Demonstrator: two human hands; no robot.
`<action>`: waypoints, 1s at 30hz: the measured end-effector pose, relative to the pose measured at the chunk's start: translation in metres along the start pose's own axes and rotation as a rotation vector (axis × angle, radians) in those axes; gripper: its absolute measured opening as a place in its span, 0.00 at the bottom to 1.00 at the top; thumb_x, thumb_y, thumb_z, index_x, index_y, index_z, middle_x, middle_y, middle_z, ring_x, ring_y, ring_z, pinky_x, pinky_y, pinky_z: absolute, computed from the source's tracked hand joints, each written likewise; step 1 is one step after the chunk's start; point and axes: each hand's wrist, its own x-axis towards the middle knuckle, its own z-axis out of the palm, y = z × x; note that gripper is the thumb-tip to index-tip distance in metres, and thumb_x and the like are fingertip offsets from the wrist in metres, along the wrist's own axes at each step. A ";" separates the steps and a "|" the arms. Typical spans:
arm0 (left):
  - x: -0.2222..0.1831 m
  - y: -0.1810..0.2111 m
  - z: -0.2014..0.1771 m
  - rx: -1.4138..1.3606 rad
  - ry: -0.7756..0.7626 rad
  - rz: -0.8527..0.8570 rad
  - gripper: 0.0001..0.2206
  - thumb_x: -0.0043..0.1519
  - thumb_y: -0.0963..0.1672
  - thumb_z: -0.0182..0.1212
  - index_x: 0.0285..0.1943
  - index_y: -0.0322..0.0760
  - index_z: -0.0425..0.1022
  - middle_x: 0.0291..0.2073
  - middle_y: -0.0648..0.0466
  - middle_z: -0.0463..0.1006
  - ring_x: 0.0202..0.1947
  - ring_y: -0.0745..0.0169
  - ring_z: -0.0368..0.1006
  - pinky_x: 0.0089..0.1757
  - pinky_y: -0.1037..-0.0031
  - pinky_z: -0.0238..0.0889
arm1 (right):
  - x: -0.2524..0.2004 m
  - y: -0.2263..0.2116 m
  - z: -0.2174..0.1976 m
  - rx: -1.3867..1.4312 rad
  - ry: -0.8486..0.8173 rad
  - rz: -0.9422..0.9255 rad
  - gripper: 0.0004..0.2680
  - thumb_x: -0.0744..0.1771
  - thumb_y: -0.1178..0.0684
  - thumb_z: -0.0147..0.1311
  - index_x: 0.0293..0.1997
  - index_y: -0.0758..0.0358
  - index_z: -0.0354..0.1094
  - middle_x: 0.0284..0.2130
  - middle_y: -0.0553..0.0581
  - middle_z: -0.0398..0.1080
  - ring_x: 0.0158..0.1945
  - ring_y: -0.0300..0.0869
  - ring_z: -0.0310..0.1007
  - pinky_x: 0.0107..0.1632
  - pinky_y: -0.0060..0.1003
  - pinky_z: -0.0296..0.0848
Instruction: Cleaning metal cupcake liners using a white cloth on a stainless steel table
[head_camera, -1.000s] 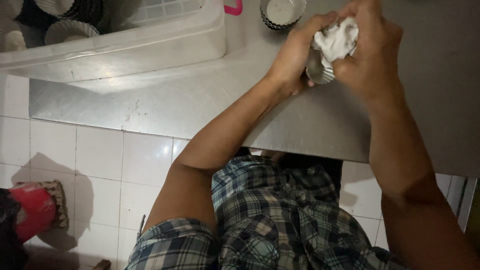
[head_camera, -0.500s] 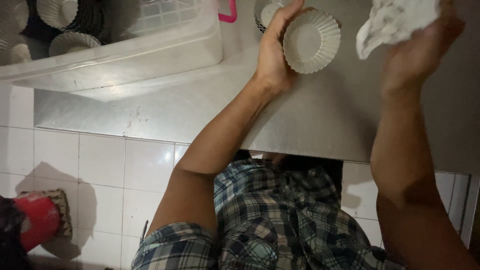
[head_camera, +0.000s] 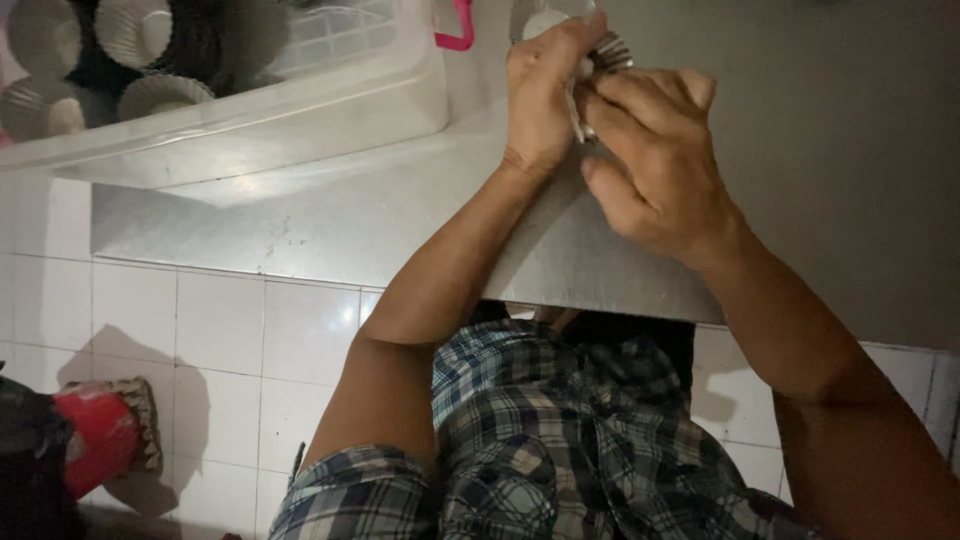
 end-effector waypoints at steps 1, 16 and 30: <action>0.002 0.000 -0.002 -0.007 0.014 -0.014 0.13 0.53 0.46 0.63 0.18 0.44 0.64 0.17 0.62 0.62 0.20 0.72 0.56 0.23 0.75 0.49 | -0.005 0.005 0.002 0.151 -0.014 0.031 0.10 0.65 0.66 0.52 0.48 0.82 0.73 0.48 0.72 0.71 0.51 0.60 0.70 0.60 0.51 0.59; 0.026 -0.085 -0.050 0.311 -0.136 0.437 0.12 0.71 0.46 0.53 0.52 0.38 0.81 0.52 0.57 0.82 0.56 0.67 0.76 0.61 0.71 0.68 | -0.028 0.071 -0.013 0.758 0.388 0.496 0.04 0.69 0.66 0.49 0.46 0.71 0.67 0.43 0.62 0.69 0.45 0.48 0.68 0.51 0.42 0.70; -0.016 -0.016 0.005 0.723 -0.117 0.366 0.14 0.59 0.49 0.46 0.23 0.41 0.56 0.16 0.62 0.60 0.22 0.70 0.55 0.26 0.70 0.51 | -0.038 0.070 0.034 -0.010 -0.161 0.334 0.10 0.72 0.64 0.54 0.37 0.69 0.54 0.25 0.55 0.53 0.21 0.43 0.55 0.24 0.40 0.55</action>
